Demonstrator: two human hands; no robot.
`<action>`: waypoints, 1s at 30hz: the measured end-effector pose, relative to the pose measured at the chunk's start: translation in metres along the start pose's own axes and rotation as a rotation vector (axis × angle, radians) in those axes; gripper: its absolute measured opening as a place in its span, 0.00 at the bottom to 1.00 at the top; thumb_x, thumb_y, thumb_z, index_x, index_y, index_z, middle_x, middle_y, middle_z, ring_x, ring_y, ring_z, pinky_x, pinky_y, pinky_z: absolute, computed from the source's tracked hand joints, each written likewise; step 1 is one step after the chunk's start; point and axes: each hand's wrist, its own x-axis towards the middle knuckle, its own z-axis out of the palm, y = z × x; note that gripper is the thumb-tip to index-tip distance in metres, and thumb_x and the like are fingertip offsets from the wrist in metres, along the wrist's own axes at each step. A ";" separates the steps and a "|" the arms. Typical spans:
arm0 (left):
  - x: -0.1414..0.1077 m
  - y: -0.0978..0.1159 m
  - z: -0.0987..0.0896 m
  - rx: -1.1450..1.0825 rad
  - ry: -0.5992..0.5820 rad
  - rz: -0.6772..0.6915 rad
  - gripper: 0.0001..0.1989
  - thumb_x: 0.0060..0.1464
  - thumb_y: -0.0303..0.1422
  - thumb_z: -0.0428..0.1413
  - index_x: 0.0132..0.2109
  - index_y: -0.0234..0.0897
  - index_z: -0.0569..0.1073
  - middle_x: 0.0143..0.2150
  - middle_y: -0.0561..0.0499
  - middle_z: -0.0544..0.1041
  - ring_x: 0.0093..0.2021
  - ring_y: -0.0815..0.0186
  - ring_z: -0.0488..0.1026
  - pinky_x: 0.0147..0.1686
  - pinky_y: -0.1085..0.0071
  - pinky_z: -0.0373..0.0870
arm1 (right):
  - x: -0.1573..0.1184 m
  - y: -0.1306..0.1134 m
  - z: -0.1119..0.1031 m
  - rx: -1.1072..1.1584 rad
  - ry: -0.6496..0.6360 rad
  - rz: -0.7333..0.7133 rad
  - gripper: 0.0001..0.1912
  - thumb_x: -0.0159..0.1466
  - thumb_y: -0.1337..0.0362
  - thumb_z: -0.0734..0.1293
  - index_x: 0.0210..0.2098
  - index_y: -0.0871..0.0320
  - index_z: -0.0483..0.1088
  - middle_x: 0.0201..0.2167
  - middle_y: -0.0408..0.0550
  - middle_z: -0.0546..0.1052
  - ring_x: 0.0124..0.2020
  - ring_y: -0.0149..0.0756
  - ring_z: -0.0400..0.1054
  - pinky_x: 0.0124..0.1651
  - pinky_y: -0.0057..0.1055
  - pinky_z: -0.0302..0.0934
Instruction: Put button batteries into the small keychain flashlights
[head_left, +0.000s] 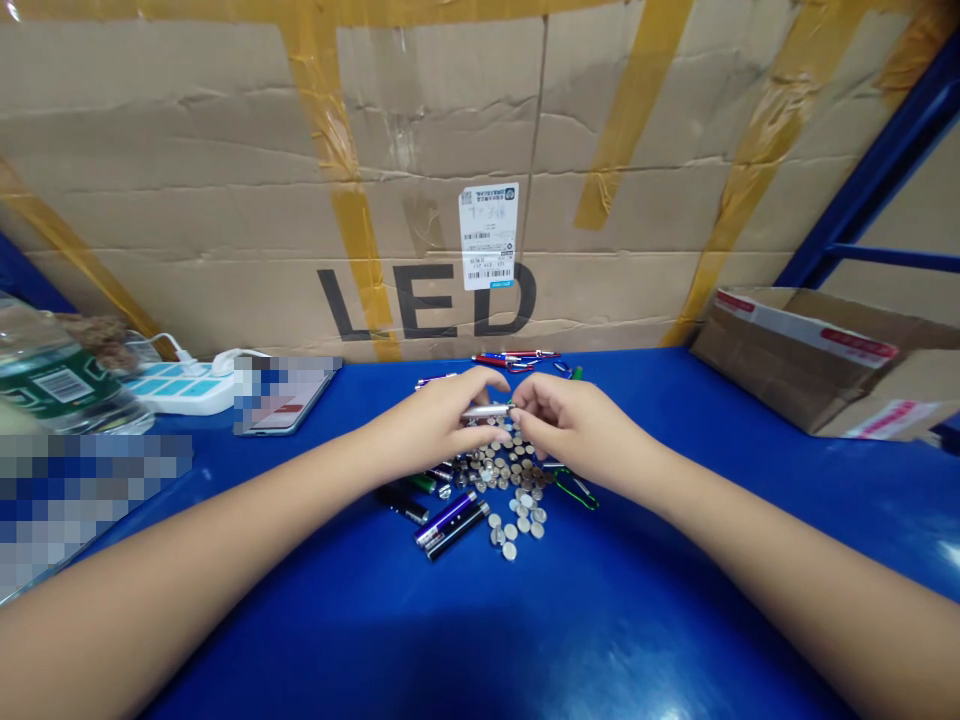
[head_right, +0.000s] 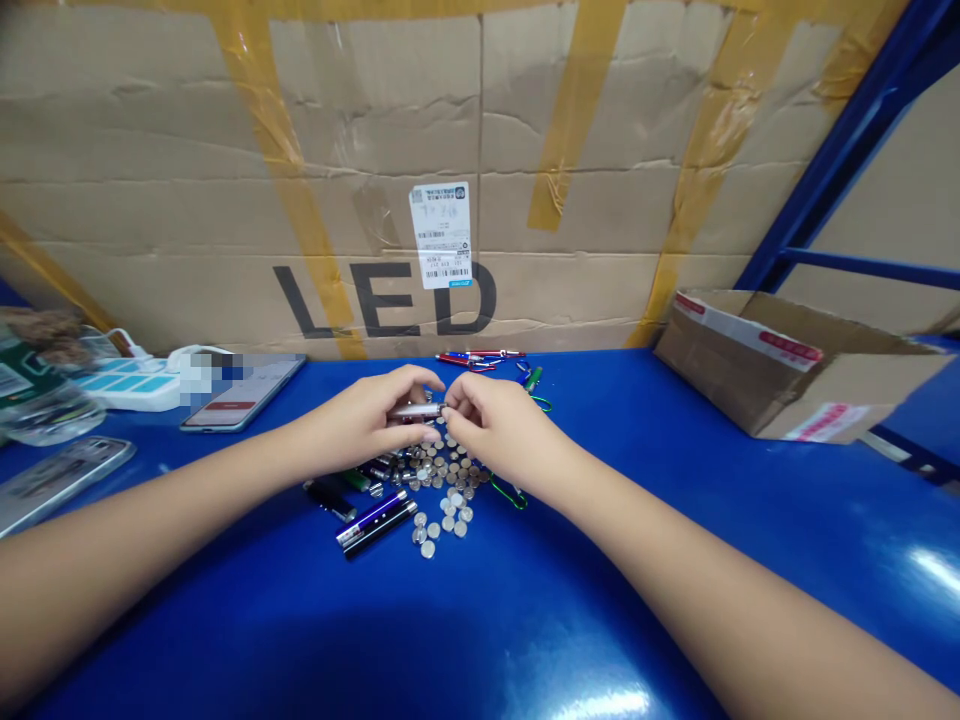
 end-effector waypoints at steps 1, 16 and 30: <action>0.000 0.000 0.000 0.021 0.001 0.015 0.12 0.60 0.37 0.52 0.48 0.36 0.69 0.40 0.51 0.75 0.39 0.66 0.71 0.39 0.71 0.64 | 0.000 0.000 0.000 0.025 -0.023 0.019 0.03 0.62 0.65 0.61 0.32 0.57 0.63 0.22 0.40 0.70 0.22 0.28 0.63 0.25 0.25 0.55; 0.001 0.010 -0.003 -0.125 -0.118 -0.079 0.16 0.63 0.41 0.44 0.37 0.35 0.69 0.34 0.52 0.71 0.36 0.67 0.66 0.37 0.71 0.60 | -0.001 0.003 0.005 -0.134 0.053 -0.141 0.03 0.62 0.66 0.60 0.32 0.57 0.64 0.24 0.43 0.72 0.25 0.30 0.65 0.27 0.26 0.56; -0.003 0.013 -0.011 0.247 -0.099 0.015 0.17 0.65 0.42 0.42 0.37 0.35 0.69 0.32 0.50 0.70 0.32 0.67 0.67 0.32 0.72 0.63 | -0.001 0.000 -0.002 0.209 -0.042 0.006 0.04 0.62 0.65 0.60 0.36 0.57 0.65 0.25 0.43 0.73 0.25 0.31 0.68 0.28 0.29 0.60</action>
